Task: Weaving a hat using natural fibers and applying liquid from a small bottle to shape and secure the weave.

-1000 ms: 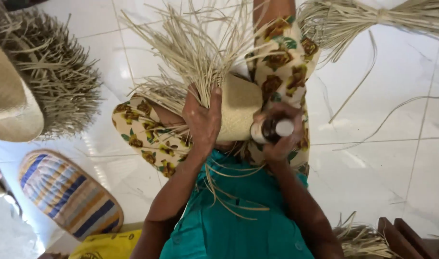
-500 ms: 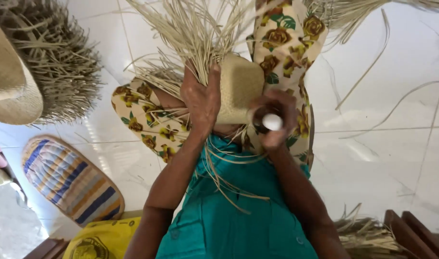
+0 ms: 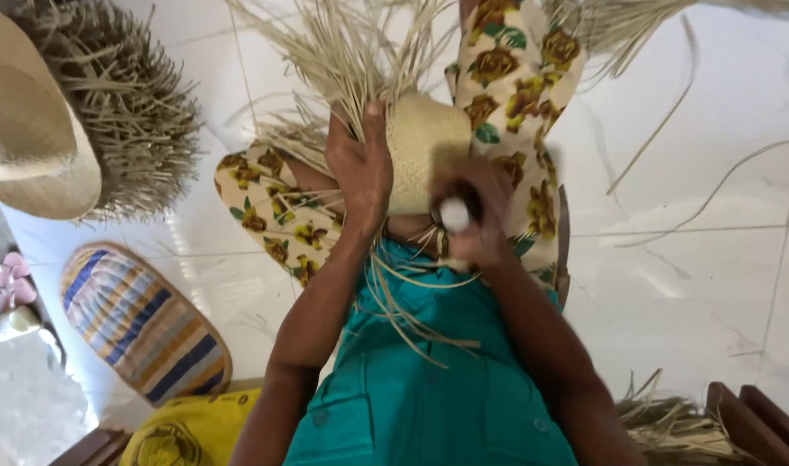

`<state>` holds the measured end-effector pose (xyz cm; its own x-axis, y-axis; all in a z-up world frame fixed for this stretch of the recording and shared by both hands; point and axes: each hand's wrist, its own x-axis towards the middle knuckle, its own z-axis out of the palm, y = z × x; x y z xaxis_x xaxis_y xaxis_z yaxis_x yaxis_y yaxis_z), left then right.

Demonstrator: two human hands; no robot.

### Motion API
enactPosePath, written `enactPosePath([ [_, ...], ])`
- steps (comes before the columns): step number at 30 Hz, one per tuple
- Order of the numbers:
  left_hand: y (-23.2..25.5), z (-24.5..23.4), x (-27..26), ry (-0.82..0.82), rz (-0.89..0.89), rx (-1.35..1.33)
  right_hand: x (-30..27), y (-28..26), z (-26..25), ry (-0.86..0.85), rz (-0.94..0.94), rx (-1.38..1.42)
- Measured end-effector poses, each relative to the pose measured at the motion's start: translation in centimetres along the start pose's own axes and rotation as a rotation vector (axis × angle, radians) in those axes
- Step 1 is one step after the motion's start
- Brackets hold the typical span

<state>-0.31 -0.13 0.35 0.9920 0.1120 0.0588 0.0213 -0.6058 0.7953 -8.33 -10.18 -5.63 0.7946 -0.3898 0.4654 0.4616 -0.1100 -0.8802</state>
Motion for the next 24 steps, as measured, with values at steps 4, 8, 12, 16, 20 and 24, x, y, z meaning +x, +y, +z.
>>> enactPosePath([
  [4,-1.3,0.2,-0.3,0.014,0.031,-0.014,3.4,5.4,5.1,-0.019,0.177,0.041],
  [8,-4.0,0.9,0.4,0.015,0.021,-0.212,0.2,7.2,4.0,0.294,0.352,0.791],
  [12,-8.6,1.8,-0.2,0.002,0.054,-0.406,-2.4,2.6,-0.6,0.064,-0.092,0.209],
  [16,-0.8,-0.5,-0.5,0.04,0.135,-0.19,2.2,1.8,2.9,-0.171,0.178,0.245],
  [20,0.1,-1.1,0.0,-0.01,0.067,-0.195,7.1,4.0,5.7,0.092,0.254,0.849],
  [24,-0.4,-2.5,-0.2,-0.091,0.219,0.137,5.6,5.8,4.6,0.276,0.281,1.098],
])
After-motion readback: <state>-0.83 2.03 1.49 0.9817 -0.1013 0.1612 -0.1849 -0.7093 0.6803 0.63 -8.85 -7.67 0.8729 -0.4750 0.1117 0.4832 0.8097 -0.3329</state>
